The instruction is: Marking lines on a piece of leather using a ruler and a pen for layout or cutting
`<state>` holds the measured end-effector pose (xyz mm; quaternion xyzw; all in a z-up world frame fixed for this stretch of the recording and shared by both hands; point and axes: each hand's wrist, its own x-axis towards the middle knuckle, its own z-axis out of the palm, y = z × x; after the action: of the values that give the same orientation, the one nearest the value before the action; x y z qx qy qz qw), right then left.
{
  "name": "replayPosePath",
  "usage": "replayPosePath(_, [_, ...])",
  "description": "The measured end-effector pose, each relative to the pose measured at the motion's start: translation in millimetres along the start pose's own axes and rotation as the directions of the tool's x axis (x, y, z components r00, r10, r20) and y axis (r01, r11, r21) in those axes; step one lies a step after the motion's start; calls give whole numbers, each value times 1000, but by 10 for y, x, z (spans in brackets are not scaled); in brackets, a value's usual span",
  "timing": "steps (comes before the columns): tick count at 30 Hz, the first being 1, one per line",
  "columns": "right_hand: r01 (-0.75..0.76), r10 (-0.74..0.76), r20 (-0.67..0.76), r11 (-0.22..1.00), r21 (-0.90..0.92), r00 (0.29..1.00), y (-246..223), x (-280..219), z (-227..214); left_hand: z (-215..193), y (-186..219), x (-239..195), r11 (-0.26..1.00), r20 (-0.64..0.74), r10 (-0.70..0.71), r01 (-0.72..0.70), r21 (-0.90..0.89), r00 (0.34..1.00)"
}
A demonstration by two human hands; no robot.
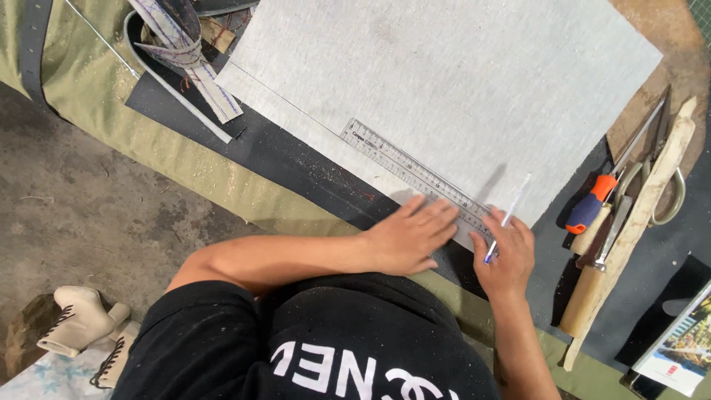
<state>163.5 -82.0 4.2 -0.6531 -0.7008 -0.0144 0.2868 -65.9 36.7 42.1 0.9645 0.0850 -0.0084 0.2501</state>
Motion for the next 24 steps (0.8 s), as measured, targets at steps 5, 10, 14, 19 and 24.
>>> replayPosePath(5, [-31, 23, 54, 988, 154, 998, -217, 246, 156, -338, -189, -343, 974, 140, -192, 206, -91, 971])
replayPosePath(10, [54, -62, 56, 988, 145, 997, -320, 518, 505, -543, -383, -488, 942, 137, -301, 317, -110, 944])
replayPosePath(14, [31, -56, 118, 977, 210, 991, -525, 788, 739, -679, -561, -580, 905, 132, -410, 420, -62, 903])
replayPosePath(19, [51, -72, 91, 976, 210, 993, -617, 917, 780, -432, -845, -871, 878, -104, -471, 477, 44, 876])
replayPosePath(24, [31, -46, 99, 989, 146, 994, -607, 835, 721, -479, -1070, -1144, 815, -261, -553, 578, 28, 791])
